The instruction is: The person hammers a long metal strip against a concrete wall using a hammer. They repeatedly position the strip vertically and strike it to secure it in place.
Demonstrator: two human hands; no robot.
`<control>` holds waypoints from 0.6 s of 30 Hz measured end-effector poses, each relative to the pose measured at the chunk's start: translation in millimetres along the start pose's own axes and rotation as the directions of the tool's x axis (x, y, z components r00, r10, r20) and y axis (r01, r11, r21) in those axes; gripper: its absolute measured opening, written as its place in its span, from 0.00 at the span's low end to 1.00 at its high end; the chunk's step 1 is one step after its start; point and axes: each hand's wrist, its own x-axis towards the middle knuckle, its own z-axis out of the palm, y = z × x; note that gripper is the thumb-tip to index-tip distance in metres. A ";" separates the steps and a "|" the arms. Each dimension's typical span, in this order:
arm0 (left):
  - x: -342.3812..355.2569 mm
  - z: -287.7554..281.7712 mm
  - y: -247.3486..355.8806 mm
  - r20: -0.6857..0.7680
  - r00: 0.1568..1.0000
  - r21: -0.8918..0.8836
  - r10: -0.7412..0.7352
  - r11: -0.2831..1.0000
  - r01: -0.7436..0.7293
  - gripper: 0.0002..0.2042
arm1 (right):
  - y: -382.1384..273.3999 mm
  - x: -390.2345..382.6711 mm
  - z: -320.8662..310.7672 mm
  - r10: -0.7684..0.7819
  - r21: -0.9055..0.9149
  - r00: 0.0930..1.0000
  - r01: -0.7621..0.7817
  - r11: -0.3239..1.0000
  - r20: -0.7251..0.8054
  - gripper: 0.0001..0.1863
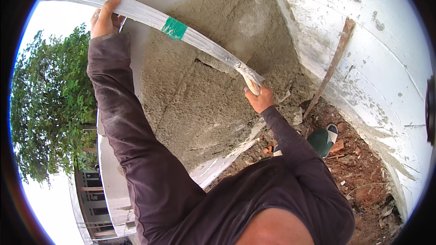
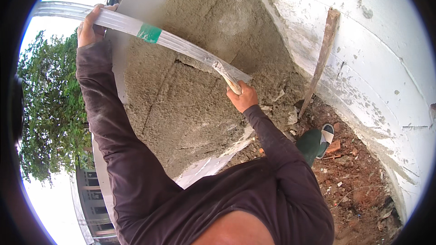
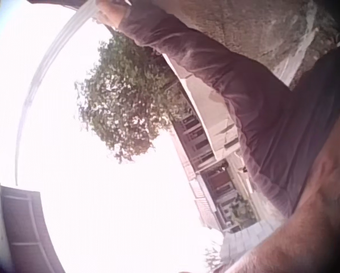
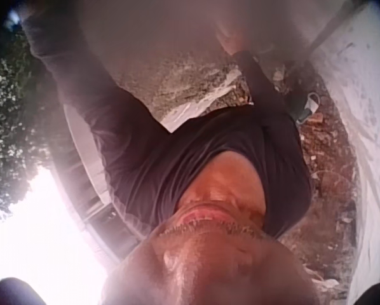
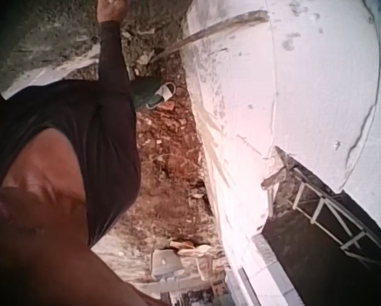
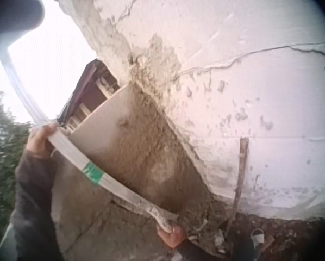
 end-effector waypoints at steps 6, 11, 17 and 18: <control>4.1 7.8 -1.2 0.006 1.000 -0.039 -0.016 0.999 0.016 0.21 | -12.3 14.4 9.9 0.042 -0.053 0.998 -0.044 0.998 -0.036 0.16; 4.8 1.3 -3.6 0.008 1.000 -0.031 -0.004 1.000 0.004 0.22 | 9.9 -21.1 0.2 0.153 -0.033 0.988 -0.152 0.988 0.018 0.18; 9.5 3.0 -3.8 0.002 1.000 -0.056 -0.022 0.998 0.022 0.22 | 28.2 -61.8 9.6 0.500 0.191 0.866 -0.495 0.848 0.022 0.19; 7.4 3.0 -2.5 0.013 0.999 -0.073 -0.047 0.996 0.048 0.22 | 23.5 -62.5 12.4 0.539 0.235 0.841 -0.532 0.813 0.039 0.18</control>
